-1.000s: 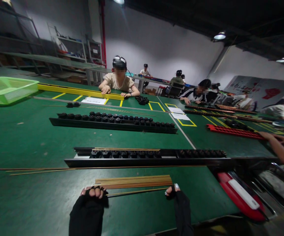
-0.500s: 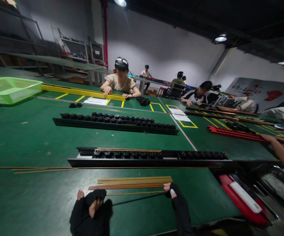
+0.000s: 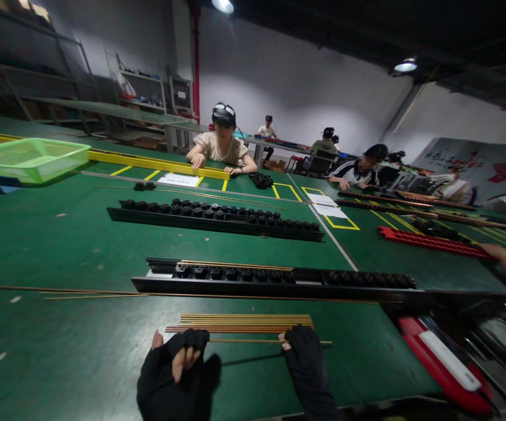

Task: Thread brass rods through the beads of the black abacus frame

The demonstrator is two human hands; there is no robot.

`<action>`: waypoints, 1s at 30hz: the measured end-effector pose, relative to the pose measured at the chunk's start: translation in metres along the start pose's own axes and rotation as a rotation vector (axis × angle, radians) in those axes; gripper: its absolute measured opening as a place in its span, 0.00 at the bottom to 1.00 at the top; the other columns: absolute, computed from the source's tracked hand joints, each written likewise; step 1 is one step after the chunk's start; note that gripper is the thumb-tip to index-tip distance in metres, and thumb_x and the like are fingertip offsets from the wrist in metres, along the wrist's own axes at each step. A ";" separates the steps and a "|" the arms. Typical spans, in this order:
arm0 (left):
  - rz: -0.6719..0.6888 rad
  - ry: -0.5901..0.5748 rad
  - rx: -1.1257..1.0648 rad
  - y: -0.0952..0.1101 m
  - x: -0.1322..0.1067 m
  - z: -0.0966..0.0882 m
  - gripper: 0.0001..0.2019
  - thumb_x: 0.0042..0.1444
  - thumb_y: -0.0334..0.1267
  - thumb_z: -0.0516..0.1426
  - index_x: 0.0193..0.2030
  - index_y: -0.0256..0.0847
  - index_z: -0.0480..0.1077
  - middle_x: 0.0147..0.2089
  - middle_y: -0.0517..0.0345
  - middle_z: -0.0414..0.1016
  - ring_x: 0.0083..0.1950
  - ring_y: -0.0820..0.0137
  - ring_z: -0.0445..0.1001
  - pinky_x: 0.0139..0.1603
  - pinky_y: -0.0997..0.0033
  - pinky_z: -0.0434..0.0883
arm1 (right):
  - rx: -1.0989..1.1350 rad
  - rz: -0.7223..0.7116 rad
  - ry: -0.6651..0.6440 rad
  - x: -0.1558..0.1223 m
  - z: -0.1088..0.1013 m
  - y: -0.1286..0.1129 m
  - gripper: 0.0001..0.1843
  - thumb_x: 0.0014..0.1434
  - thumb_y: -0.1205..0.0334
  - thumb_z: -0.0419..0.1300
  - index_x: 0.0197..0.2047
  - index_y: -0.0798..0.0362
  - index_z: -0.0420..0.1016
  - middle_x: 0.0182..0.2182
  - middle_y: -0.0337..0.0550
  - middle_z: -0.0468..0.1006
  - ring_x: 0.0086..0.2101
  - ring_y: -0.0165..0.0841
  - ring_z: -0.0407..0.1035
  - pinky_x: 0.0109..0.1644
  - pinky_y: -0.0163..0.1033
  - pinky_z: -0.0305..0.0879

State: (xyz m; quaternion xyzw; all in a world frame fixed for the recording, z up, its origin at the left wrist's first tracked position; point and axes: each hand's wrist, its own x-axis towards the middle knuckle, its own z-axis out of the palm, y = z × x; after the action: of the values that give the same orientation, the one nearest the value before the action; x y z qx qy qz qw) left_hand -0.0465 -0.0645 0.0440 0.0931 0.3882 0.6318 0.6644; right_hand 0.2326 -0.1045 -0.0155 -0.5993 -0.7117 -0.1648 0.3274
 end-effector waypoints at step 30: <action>-0.157 -0.672 -0.198 0.004 0.012 0.001 0.29 0.63 0.63 0.35 0.67 0.65 0.56 0.75 0.65 0.47 0.75 0.61 0.45 0.66 0.45 0.59 | -0.133 -0.067 0.083 -0.007 -0.011 -0.002 0.14 0.65 0.65 0.52 0.47 0.51 0.78 0.25 0.39 0.72 0.28 0.33 0.63 0.37 0.39 0.56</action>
State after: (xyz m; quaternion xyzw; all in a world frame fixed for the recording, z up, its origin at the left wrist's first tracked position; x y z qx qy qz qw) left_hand -0.0505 -0.0523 0.0422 0.2007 0.0906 0.5476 0.8072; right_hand 0.2342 -0.1176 -0.0116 -0.5882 -0.7046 -0.2472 0.3106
